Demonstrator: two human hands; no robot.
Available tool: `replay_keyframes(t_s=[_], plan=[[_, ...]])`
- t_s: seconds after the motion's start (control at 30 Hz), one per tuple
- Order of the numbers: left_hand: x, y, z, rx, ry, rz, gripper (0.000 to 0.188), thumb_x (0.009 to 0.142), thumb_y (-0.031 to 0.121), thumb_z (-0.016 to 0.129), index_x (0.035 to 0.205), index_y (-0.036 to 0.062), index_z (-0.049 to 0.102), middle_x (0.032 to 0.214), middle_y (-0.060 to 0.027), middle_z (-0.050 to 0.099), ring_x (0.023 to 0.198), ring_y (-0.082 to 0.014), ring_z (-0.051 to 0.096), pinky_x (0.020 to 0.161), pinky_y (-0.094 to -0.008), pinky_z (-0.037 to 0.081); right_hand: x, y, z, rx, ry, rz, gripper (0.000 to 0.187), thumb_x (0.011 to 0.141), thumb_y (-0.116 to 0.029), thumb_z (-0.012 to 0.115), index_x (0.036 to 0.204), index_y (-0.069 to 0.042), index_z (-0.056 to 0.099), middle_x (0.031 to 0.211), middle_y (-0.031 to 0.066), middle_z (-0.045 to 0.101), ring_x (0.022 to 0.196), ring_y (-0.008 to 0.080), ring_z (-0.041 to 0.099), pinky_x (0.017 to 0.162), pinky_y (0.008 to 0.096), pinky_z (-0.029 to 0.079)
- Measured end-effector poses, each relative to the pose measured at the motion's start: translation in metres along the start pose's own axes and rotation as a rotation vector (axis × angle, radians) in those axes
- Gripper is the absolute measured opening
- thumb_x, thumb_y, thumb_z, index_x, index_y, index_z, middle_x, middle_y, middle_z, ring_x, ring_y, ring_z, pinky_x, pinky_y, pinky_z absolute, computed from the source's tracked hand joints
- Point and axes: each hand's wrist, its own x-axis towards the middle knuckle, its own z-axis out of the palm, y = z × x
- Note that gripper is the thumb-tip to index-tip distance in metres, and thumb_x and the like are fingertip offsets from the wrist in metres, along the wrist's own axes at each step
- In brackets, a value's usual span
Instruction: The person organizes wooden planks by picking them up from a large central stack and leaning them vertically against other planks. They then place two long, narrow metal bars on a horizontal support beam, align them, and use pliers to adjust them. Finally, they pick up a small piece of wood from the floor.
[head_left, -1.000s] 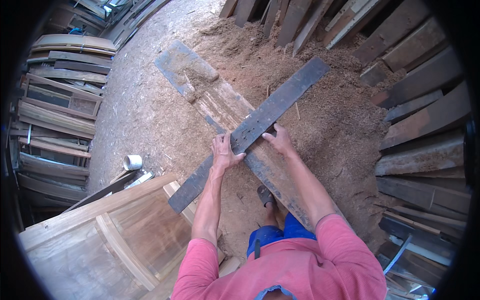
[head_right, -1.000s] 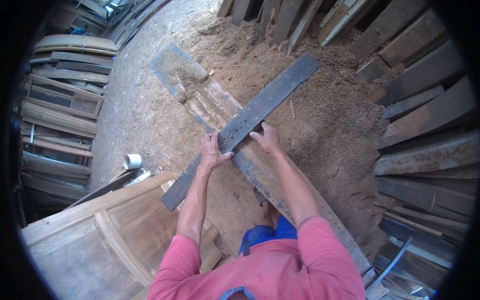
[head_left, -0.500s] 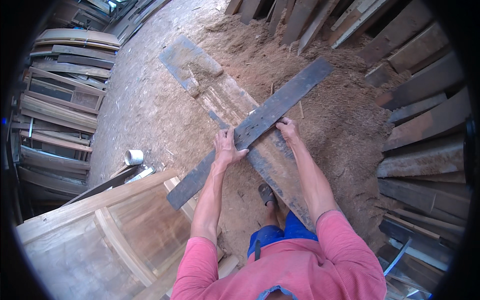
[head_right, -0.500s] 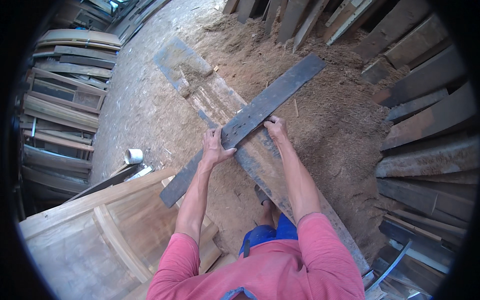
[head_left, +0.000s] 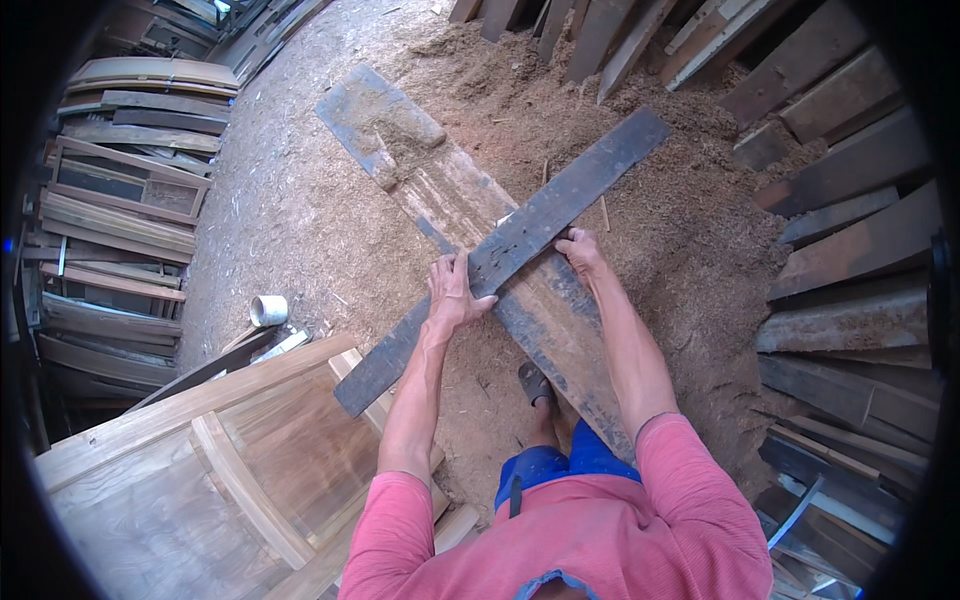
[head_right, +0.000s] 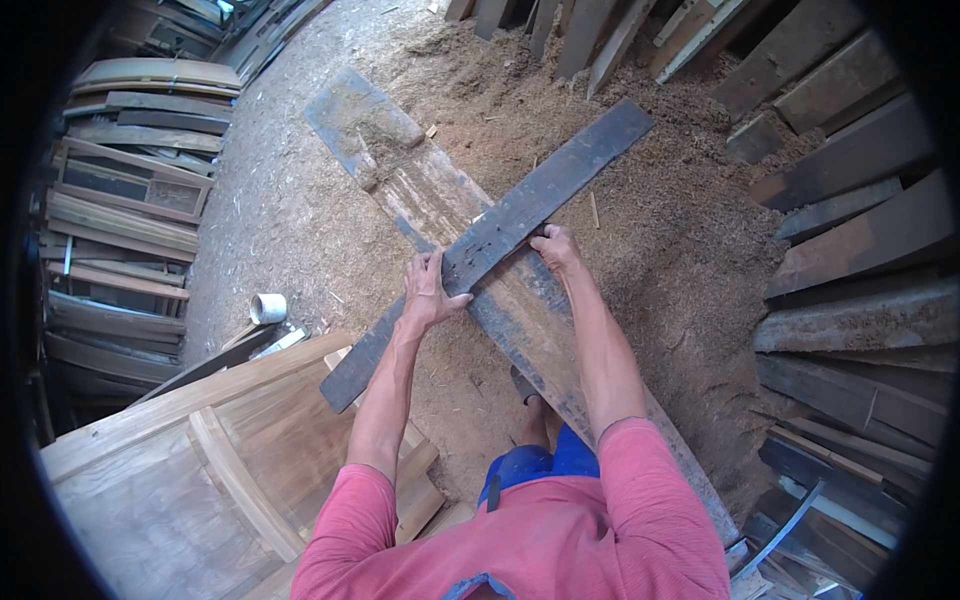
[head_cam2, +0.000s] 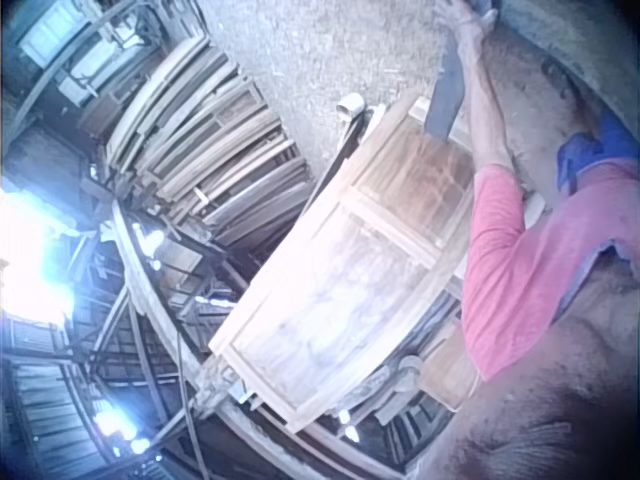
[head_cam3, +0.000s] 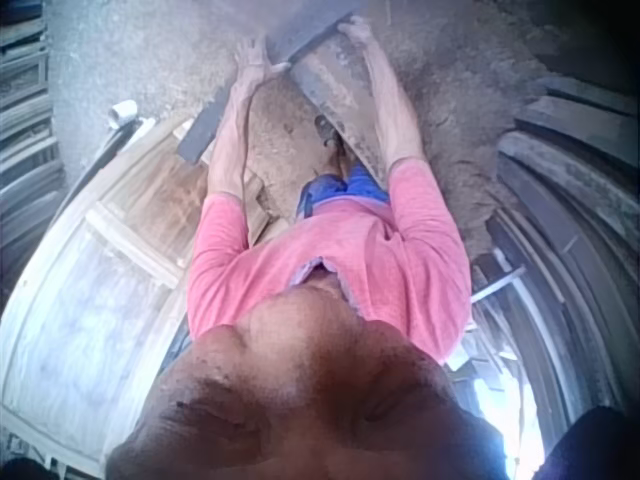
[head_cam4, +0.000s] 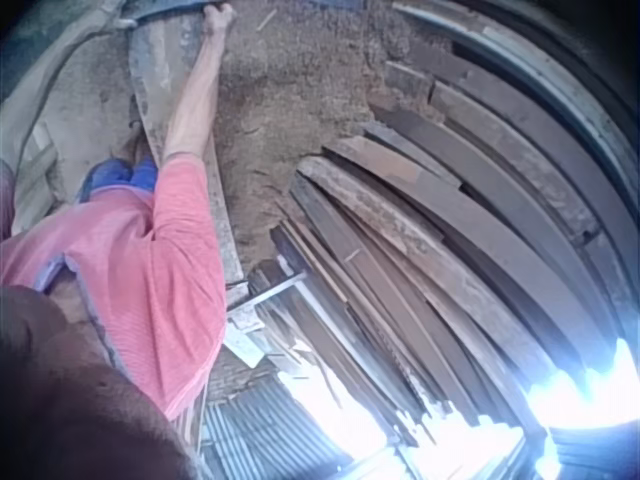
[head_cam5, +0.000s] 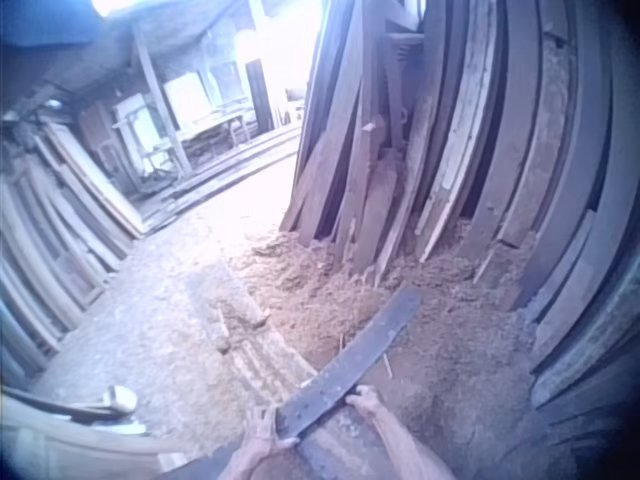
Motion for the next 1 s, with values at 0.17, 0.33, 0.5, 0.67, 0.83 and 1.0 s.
replay_keyframes(t_s=[0.17,0.33,0.5,0.67,0.83,1.0], plan=[[0.0,-0.012,-0.005,-0.002,0.008,0.083,0.114,0.059,0.041,0.092,0.147,0.0018,0.031,0.136,-0.0223,0.041,0.127,-0.0412,0.038,0.11,-0.0526,0.031,-0.024,-0.007,-0.004,-0.251,0.137,-0.082,0.025,0.082,-0.006,0.064,0.104,0.005,0.07,0.085,0.0076,0.07,0.078,0.0164,0.064,0.074,0.0298,0.049],[-0.006,-0.008,-0.013,0.098,0.025,0.062,0.115,0.059,0.043,0.091,0.147,-0.0005,0.031,0.135,-0.0224,0.042,0.126,-0.0412,0.039,0.111,-0.0526,0.03,-0.105,0.007,-0.016,-0.934,0.497,-0.19,0.032,0.093,-0.025,0.058,0.111,0.0,0.067,0.101,0.019,0.07,0.097,0.0335,0.067,0.088,0.0435,0.05],[0.002,-0.013,0.002,-0.002,0.038,0.122,0.103,0.059,0.036,0.09,0.14,-0.0016,0.039,0.13,-0.0235,0.044,0.121,-0.0415,0.042,0.108,-0.0489,0.035,-0.156,0.009,-0.001,-1.134,0.678,-0.06,0.033,0.098,-0.031,0.051,0.117,-0.007,0.064,0.109,0.0198,0.068,0.104,0.0394,0.064,0.092,0.0484,0.049],[0.005,-0.02,0.007,-0.067,0.092,0.179,0.094,0.057,0.031,0.089,0.133,-0.0005,0.044,0.123,-0.0236,0.046,0.116,-0.0407,0.044,0.104,-0.0479,0.039,-0.152,-0.006,0.009,-1.165,0.697,0.046,0.038,0.101,-0.036,0.042,0.119,-0.009,0.061,0.106,0.0221,0.068,0.101,0.0398,0.065,0.09,0.0495,0.049],[0.003,-0.01,0.001,-0.056,0.08,0.163,0.092,0.057,0.031,0.088,0.133,0.0007,0.045,0.12,-0.0227,0.047,0.114,-0.0402,0.045,0.103,-0.0477,0.04,-0.151,-0.011,0.007,-1.159,0.639,0.187,0.039,0.102,-0.039,0.039,0.111,-0.009,0.062,0.105,0.0232,0.069,0.102,0.0397,0.066,0.088,0.0506,0.05],[-0.002,-0.005,0.0,-0.017,0.085,0.106,0.091,0.057,0.031,0.088,0.132,0.0008,0.045,0.119,-0.0224,0.048,0.113,-0.0397,0.046,0.102,-0.0474,0.04,-0.158,-0.02,0.013,-1.134,0.626,0.136,0.039,0.102,-0.036,0.037,0.108,-0.006,0.062,0.103,0.0244,0.069,0.102,0.0412,0.066,0.089,0.0531,0.049]])
